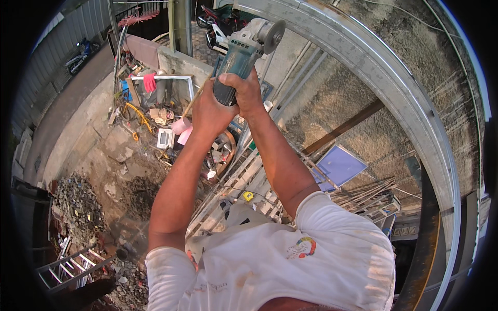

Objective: The person measures a curved metal frame with a tape measure and marks it with a pen. Then the person uses an angle grinder to cut the metal frame at the marked points.

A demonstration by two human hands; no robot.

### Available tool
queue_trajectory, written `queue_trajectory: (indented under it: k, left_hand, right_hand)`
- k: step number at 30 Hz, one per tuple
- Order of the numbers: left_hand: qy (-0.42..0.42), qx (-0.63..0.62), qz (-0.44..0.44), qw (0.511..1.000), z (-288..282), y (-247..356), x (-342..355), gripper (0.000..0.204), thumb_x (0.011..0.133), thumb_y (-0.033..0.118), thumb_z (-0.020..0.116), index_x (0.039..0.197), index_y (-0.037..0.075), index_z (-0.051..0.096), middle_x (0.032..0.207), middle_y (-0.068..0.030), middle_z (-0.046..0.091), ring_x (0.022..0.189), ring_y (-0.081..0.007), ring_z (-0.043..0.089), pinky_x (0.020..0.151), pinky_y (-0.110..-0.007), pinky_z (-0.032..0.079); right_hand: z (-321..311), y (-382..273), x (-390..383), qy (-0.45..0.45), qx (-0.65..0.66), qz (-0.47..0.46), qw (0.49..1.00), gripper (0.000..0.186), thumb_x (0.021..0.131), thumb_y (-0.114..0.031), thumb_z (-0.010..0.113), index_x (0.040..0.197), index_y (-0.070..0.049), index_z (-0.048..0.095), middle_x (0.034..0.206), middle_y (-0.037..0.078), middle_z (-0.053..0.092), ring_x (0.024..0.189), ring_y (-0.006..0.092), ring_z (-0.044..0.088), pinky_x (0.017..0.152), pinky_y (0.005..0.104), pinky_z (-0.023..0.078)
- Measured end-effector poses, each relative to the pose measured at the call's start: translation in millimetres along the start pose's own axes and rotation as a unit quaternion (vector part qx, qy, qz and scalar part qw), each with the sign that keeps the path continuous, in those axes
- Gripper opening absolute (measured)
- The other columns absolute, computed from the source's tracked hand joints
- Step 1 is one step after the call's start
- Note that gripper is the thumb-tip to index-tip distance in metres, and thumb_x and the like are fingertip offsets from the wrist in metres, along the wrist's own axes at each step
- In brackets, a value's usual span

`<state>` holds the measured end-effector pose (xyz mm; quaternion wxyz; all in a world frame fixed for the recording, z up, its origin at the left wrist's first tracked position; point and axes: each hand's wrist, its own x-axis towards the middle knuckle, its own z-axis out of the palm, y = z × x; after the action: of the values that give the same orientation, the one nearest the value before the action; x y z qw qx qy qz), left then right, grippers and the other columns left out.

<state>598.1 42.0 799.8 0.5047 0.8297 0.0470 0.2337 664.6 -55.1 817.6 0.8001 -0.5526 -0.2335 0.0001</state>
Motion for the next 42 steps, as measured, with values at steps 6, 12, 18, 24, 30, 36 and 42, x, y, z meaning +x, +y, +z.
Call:
queue_trajectory:
  k: [6,12,18,24,30,36,42]
  left_hand:
    - [0.007,0.016,0.012,1.000,12,-16,1,0.076,0.065,0.027,0.082,0.130,0.001,0.052,0.104,-0.0262,0.070,0.100,-0.0441,0.069,0.086,-0.049,0.054]
    - [-0.001,0.013,0.012,1.000,17,-20,5,0.076,0.065,0.027,0.082,0.129,0.000,0.052,0.102,-0.0272,0.070,0.099,-0.0443,0.069,0.086,-0.049,0.054]
    - [-0.001,0.010,0.025,1.000,14,-13,10,0.071,0.067,0.027,0.081,0.126,-0.001,0.053,0.101,-0.0279,0.070,0.098,-0.0456,0.069,0.085,-0.050,0.054]
    - [-0.005,0.020,0.007,1.000,8,-4,13,0.071,0.065,0.029,0.086,0.123,0.001,0.058,0.104,-0.0230,0.072,0.100,-0.0404,0.070,0.087,-0.046,0.053]
    - [-0.003,0.042,0.008,0.999,11,-9,16,0.068,0.065,0.029,0.086,0.120,-0.001,0.058,0.102,-0.0207,0.072,0.097,-0.0364,0.072,0.085,-0.044,0.054]
    - [0.002,0.043,0.017,0.999,13,-7,15,0.068,0.065,0.029,0.087,0.120,-0.001,0.058,0.101,-0.0201,0.072,0.095,-0.0351,0.072,0.083,-0.043,0.054]
    - [-0.002,0.036,0.013,0.999,12,-8,17,0.071,0.065,0.031,0.087,0.121,-0.001,0.057,0.102,-0.0209,0.072,0.096,-0.0354,0.072,0.084,-0.043,0.054]
  right_hand:
    - [-10,13,0,-0.001,0.000,-0.011,1.000,0.061,0.072,-0.022,0.081,0.122,-0.005,0.052,0.099,0.005,0.058,0.086,0.0170,0.062,0.077,0.0335,0.055]
    - [-14,16,1,0.009,0.003,-0.010,1.000,0.059,0.072,-0.019,0.081,0.121,-0.005,0.051,0.098,0.004,0.057,0.086,0.0159,0.061,0.077,0.0331,0.054]
    - [-17,18,8,0.007,-0.004,-0.001,1.000,0.064,0.070,-0.020,0.081,0.123,-0.005,0.050,0.100,0.005,0.056,0.090,0.0172,0.060,0.082,0.0347,0.053]
    - [-12,15,15,0.008,0.006,-0.014,1.000,0.069,0.067,-0.022,0.083,0.125,-0.004,0.050,0.103,0.006,0.057,0.093,0.0183,0.060,0.083,0.0356,0.053]
    - [-13,18,17,-0.005,0.002,-0.033,0.999,0.065,0.070,-0.026,0.082,0.124,-0.005,0.051,0.101,0.005,0.055,0.092,0.0179,0.060,0.081,0.0361,0.053]
    - [-15,15,16,-0.006,-0.016,-0.038,0.999,0.069,0.070,-0.028,0.082,0.126,-0.004,0.050,0.102,0.005,0.055,0.094,0.0187,0.060,0.083,0.0368,0.053]
    - [-13,12,14,0.001,-0.008,-0.029,1.000,0.070,0.070,-0.027,0.083,0.127,-0.005,0.050,0.102,0.005,0.055,0.094,0.0189,0.060,0.083,0.0372,0.053]
